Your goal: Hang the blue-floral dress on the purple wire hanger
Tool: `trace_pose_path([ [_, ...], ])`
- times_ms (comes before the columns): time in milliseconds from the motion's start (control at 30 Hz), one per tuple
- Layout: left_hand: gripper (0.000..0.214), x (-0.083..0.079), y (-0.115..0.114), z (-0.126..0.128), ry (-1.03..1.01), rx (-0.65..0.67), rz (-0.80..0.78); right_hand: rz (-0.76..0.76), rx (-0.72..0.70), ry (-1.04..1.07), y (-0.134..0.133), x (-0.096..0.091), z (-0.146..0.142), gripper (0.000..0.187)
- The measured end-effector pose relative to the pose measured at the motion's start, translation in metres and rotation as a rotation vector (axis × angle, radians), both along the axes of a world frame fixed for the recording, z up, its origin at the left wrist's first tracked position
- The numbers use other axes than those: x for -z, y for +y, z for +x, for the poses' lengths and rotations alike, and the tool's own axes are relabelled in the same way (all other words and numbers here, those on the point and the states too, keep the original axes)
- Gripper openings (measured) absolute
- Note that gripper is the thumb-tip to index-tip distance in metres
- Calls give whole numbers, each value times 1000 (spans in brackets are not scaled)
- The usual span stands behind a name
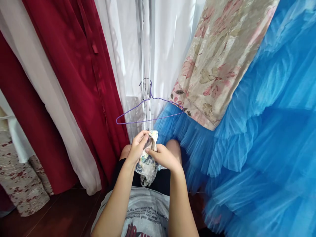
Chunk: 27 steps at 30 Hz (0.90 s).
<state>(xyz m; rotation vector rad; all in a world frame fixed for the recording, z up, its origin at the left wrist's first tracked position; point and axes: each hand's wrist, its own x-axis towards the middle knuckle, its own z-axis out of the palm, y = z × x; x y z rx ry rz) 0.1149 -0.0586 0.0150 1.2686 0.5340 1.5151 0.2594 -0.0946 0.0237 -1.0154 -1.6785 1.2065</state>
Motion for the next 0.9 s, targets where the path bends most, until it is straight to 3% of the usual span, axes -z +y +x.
trace_pose_path([
  [167, 57, 7, -4, -4, -96, 418, -168, -85, -16, 383, -13, -13, 1, 29],
  [267, 51, 19, -1, -9, 62, 574, -257, -142, 59, 616, -22, -14, 9, 40],
  [333, 40, 24, 4, -16, 235, 620, -234, -139, 136, 765, -27, -11, 17, 44],
  [433, 31, 24, 13, -33, 373, 512, -143, -93, 220, 871, -33, -10, 29, 45],
  [500, 31, 20, 18, -49, 385, 410, -131, -58, 254, 794, -34, -14, 34, 44],
  [633, 28, 17, 24, -94, 610, 306, -110, 159, 395, 301, -23, -24, 45, 16],
  [700, 25, 21, 28, -122, 748, 175, -78, 318, 545, 151, -14, -24, 55, 20],
  [800, 23, 25, 38, -163, 792, -19, -64, 392, 713, 171, -1, -16, 67, 18],
  [900, 25, 15, 56, -192, 744, -205, -22, 320, 664, 226, 7, -8, 62, 4],
])
